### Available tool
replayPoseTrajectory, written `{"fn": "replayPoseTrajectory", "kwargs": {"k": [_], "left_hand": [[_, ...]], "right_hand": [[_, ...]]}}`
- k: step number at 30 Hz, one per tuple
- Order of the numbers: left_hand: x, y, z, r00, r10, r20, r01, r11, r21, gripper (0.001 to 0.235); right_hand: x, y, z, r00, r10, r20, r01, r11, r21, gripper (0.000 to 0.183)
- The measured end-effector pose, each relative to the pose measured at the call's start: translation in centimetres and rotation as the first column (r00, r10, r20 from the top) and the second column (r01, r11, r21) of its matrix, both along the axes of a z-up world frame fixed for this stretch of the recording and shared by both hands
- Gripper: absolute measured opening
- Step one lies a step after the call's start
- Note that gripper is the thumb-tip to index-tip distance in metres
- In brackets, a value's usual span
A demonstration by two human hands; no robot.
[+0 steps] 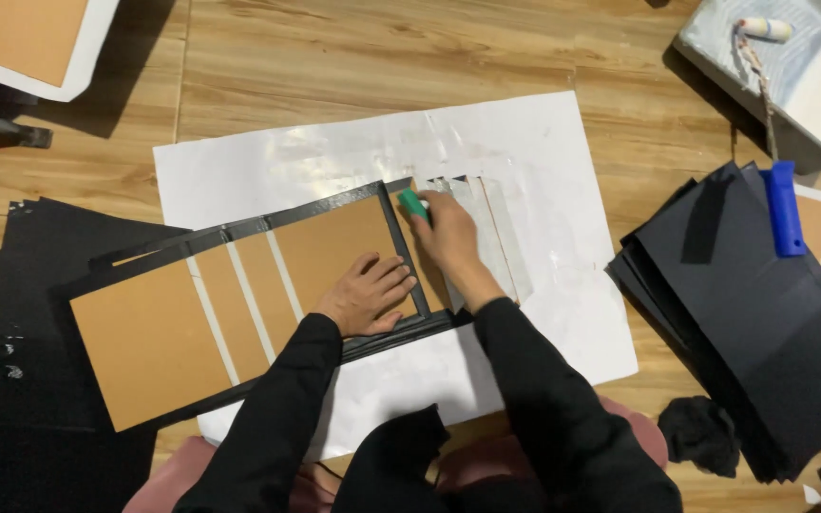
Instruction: The person applies glue to the spine of a folded brown paper book using a roller, then places black paper covers onto the glued sections and presses them with a green tool. The person repeats this process for multiple sections of the book.
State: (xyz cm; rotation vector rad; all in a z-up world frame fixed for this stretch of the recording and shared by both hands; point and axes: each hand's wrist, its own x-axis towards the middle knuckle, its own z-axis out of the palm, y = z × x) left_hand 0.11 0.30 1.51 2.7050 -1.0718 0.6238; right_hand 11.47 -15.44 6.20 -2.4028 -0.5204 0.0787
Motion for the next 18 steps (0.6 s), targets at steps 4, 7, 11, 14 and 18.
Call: {"fn": "replayPoseTrajectory", "kwargs": {"k": [4, 7, 11, 14, 18], "left_hand": [[0.2, 0.1, 0.0, 1.000, -0.014, 0.011, 0.015, 0.999, -0.037, 0.044], [0.3, 0.2, -0.4, 1.000, -0.007, 0.010, 0.008, 0.997, -0.075, 0.041], [0.0, 0.1, -0.5, 0.999, -0.026, 0.022, 0.029, 0.993, -0.113, 0.033], [0.1, 0.3, 1.0, 1.000, 0.002, 0.024, 0.001, 0.993, -0.116, 0.026], [0.0, 0.4, 0.9, 1.000, 0.027, 0.000, -0.027, 0.995, -0.097, 0.025]], "right_hand": [[1.8, 3.9, -3.0, 0.992, 0.021, 0.121, 0.001, 0.983, -0.185, 0.024], [1.7, 4.5, -3.7, 0.975, 0.062, 0.216, -0.002, 0.964, -0.265, 0.021], [-1.4, 2.6, -2.8, 0.945, 0.133, 0.299, -0.021, 0.936, -0.352, 0.016], [-3.9, 0.7, -2.7, 0.936, 0.172, 0.306, -0.046, 0.924, -0.379, 0.016], [-7.7, -1.2, -2.3, 0.925, 0.186, 0.331, -0.031, 0.905, -0.424, 0.011]]}}
